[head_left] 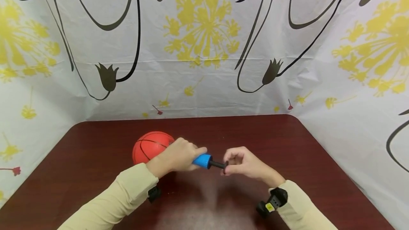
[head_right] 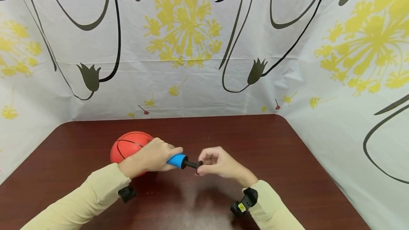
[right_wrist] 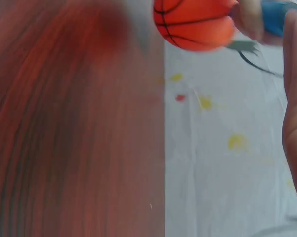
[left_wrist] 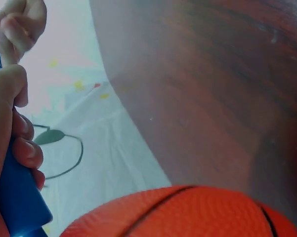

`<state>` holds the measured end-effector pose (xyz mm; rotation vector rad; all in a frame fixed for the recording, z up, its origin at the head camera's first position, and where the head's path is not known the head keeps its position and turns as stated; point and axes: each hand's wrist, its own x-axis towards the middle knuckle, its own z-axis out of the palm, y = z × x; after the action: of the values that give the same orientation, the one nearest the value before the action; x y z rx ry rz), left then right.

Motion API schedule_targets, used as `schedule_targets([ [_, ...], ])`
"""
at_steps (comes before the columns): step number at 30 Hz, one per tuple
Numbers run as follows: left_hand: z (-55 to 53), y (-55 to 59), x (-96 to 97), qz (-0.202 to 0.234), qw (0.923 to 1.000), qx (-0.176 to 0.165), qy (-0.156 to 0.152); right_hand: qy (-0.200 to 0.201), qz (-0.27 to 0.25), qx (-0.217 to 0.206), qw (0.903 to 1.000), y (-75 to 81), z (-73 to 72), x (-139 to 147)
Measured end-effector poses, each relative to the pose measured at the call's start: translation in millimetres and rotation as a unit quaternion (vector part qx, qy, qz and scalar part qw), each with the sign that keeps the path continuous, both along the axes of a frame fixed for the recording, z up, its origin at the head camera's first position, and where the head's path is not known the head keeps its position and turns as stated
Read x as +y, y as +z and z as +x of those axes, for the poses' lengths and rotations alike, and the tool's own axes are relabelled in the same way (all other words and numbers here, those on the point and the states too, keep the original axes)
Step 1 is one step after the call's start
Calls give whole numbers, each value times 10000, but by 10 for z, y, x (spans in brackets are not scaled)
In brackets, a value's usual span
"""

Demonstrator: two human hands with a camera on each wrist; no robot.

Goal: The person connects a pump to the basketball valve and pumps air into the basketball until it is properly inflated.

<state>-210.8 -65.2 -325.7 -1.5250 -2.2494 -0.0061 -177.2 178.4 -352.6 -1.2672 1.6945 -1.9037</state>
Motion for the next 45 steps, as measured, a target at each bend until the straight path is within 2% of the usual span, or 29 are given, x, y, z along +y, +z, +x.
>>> schedule_targets([
  [5, -52, 40, -119, 135, 9998, 144, 32, 594, -651, -274, 9957, 45, 83, 281],
  [8, -63, 26, -146, -5, 9999, 106, 94, 756, -703, -250, 9943, 5, 75, 314],
  [12, -41, 38, -47, -346, 9992, 63, 168, 379, -340, 187, 9985, -60, -28, 140],
  [16, -5, 20, 54, -486, 9987, 7, 168, -140, 109, 765, 9969, -106, -103, -63],
  [19, 9, -25, 58, -491, 9985, -154, 163, -373, 357, 871, 9949, -118, -95, -103],
  [21, 12, -42, 39, -427, 9986, -277, 151, -309, 305, 646, 9970, -102, -68, -49],
  [25, -11, -33, -41, -263, 9986, -364, 296, 294, -227, -26, 9993, -48, 0, 209],
  [28, -33, -20, -103, -238, 9980, -366, 463, 657, -502, -159, 9964, -28, 32, 376],
  [31, -41, -28, -109, -287, 9977, -407, 457, 676, -384, 234, 9967, -26, 14, 359],
  [36, -25, -37, 12, 45, 9989, -413, 194, -23, 160, 1202, 9926, 2, -94, 64],
  [38, -17, -36, 39, 162, 9992, -336, 162, -332, 364, 1364, 9894, 5, -135, -49],
  [41, -9, -38, 51, 91, 9995, -265, 121, -426, 544, 1146, 9910, -7, -150, -115],
  [45, -16, -12, 31, -104, 9995, -282, 74, 120, 280, 271, 9992, -11, -103, 19],
])
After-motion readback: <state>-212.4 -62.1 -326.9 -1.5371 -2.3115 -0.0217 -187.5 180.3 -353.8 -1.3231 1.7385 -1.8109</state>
